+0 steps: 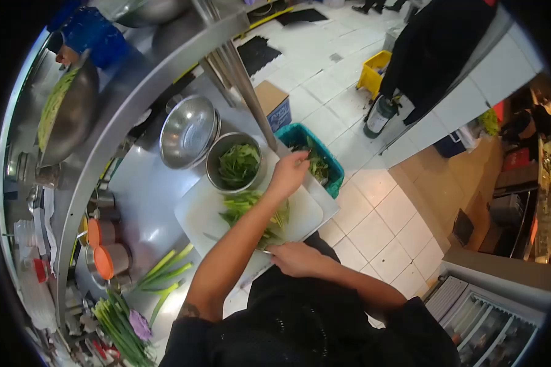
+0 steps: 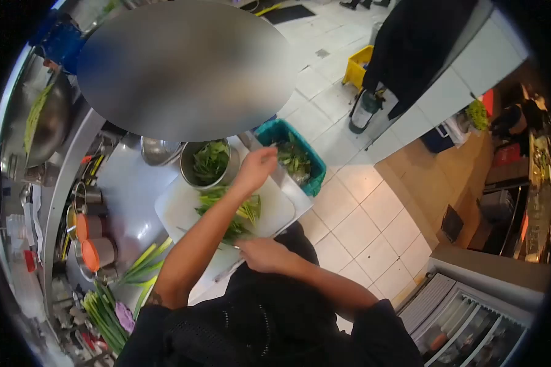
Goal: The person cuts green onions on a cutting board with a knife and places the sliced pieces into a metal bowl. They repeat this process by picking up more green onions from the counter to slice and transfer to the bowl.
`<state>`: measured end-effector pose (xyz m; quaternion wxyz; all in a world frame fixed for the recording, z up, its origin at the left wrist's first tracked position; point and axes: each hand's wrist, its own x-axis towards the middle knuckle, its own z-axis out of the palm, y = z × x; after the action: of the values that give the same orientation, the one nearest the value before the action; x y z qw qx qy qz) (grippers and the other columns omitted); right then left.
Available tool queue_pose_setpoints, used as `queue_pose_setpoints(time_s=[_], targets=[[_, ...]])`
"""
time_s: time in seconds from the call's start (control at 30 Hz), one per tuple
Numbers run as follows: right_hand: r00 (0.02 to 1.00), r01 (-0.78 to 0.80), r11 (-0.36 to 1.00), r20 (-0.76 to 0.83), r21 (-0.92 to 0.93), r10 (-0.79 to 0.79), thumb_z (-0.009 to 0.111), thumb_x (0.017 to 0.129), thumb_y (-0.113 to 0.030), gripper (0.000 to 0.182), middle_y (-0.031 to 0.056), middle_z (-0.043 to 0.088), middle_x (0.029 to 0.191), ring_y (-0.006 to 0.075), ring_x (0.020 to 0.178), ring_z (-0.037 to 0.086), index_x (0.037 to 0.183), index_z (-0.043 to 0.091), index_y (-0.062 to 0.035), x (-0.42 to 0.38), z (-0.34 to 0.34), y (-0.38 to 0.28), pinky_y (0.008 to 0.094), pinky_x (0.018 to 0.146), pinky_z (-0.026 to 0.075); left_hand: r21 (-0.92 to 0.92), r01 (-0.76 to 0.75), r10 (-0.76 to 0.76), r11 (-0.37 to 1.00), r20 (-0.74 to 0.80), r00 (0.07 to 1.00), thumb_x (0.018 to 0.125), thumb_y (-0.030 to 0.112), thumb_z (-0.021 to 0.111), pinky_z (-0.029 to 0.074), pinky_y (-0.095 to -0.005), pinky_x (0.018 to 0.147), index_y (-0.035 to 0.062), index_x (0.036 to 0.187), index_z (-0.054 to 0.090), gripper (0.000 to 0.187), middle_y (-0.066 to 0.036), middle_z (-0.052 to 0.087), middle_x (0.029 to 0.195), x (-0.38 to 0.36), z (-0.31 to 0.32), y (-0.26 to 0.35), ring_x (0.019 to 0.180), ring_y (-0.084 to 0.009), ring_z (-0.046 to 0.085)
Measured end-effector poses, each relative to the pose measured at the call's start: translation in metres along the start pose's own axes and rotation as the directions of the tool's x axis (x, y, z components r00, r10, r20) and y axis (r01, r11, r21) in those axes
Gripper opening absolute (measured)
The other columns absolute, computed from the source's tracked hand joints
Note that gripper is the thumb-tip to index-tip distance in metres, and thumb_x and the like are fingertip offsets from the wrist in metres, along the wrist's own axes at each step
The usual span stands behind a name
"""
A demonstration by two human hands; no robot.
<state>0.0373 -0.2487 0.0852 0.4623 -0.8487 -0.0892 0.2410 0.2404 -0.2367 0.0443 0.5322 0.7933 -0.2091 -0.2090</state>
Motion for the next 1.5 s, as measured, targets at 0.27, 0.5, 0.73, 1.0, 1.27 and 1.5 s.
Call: queue_pose_setpoints(time_s=[0.27, 0.5, 0.73, 1.0, 1.27, 1.5], targets=[[0.995, 0.03, 0.999, -0.098, 0.035, -0.026, 0.061, 0.106, -0.023, 0.037, 0.0267, 0.076, 0.103, 0.0512, 0.096, 0.072, 0.141, 0.063, -0.0113, -0.033, -0.038, 0.02, 0.0613, 0.087, 0.056, -0.09, 0.034, -0.068, 0.995, -0.408, 0.91, 0.108, 0.019, 0.069, 0.056, -0.0285, 0.08, -0.0015, 0.123, 0.076, 0.026, -0.008, 0.077, 0.103, -0.124, -0.14, 0.083, 0.085, -0.0148, 0.07], [0.916, -0.173, 0.958, -0.396, -0.227, 0.071, 0.058, 0.106, -0.019, 0.034, 0.0248, 0.075, 0.102, 0.0475, 0.089, 0.074, 0.137, 0.065, -0.0081, -0.069, -0.09, 0.014, 0.0565, 0.082, 0.059, -0.419, 0.433, -0.601, 0.798, -0.613, 0.513, 0.101, 0.029, 0.08, 0.055, -0.0329, 0.079, 0.0002, 0.155, 0.053, 0.067, -0.01, 0.065, 0.124, -0.283, -0.11, -0.079, 0.096, -0.0146, 0.062], [0.885, -0.359, 0.821, -0.442, -0.444, 0.148, 0.06, 0.107, -0.017, 0.037, 0.0218, 0.074, 0.1, 0.0444, 0.08, 0.073, 0.141, 0.065, -0.0039, -0.073, -0.063, 0.039, 0.0566, 0.074, 0.058, 0.185, 0.438, -0.148, 0.88, -0.77, 0.62, 0.092, 0.043, 0.087, 0.029, -0.0569, 0.126, -0.0059, 0.167, 0.031, 0.105, -0.033, 0.027, 0.172, -0.259, -0.028, -0.087, 0.154, -0.0489, 0.035], [0.955, -0.234, 0.905, -0.26, -0.354, 0.145, 0.053, 0.11, -0.018, 0.047, 0.0321, 0.072, 0.116, 0.0535, 0.088, 0.073, 0.15, 0.052, 0.0061, -0.014, 0.011, 0.018, 0.0629, 0.081, 0.058, 0.156, 0.306, -0.047, 0.939, -0.824, 0.565, 0.103, 0.041, 0.069, 0.014, -0.0603, 0.131, -0.0005, 0.168, 0.036, 0.083, -0.032, 0.028, 0.175, -0.172, -0.01, -0.078, 0.162, -0.0517, 0.024], [0.989, -0.145, 0.982, 0.008, 0.122, 0.145, 0.059, 0.106, -0.005, 0.043, 0.037, 0.072, 0.11, 0.054, 0.106, 0.072, 0.147, 0.058, 0.0049, 0.019, 0.002, -0.006, 0.0485, 0.094, 0.057, -0.168, -0.008, -0.156, 0.986, -0.932, 0.326, 0.11, 0.021, 0.057, 0.038, -0.054, 0.123, -0.0068, 0.148, 0.061, 0.047, -0.031, 0.044, 0.165, -0.159, -0.027, -0.074, 0.149, -0.0497, 0.047], [0.989, -0.139, 0.983, 0.065, 0.116, 0.132, 0.059, 0.107, -0.007, 0.047, 0.032, 0.072, 0.096, 0.0443, 0.089, 0.075, 0.152, 0.056, 0.0032, 0.013, -0.004, -0.041, 0.0444, 0.084, 0.057, -0.198, -0.111, -0.164, 0.974, -0.951, 0.264, 0.11, 0.011, 0.058, 0.041, -0.0477, 0.122, -0.0094, 0.144, 0.064, 0.04, -0.028, 0.046, 0.164, -0.178, -0.049, -0.046, 0.147, -0.0434, 0.051]])
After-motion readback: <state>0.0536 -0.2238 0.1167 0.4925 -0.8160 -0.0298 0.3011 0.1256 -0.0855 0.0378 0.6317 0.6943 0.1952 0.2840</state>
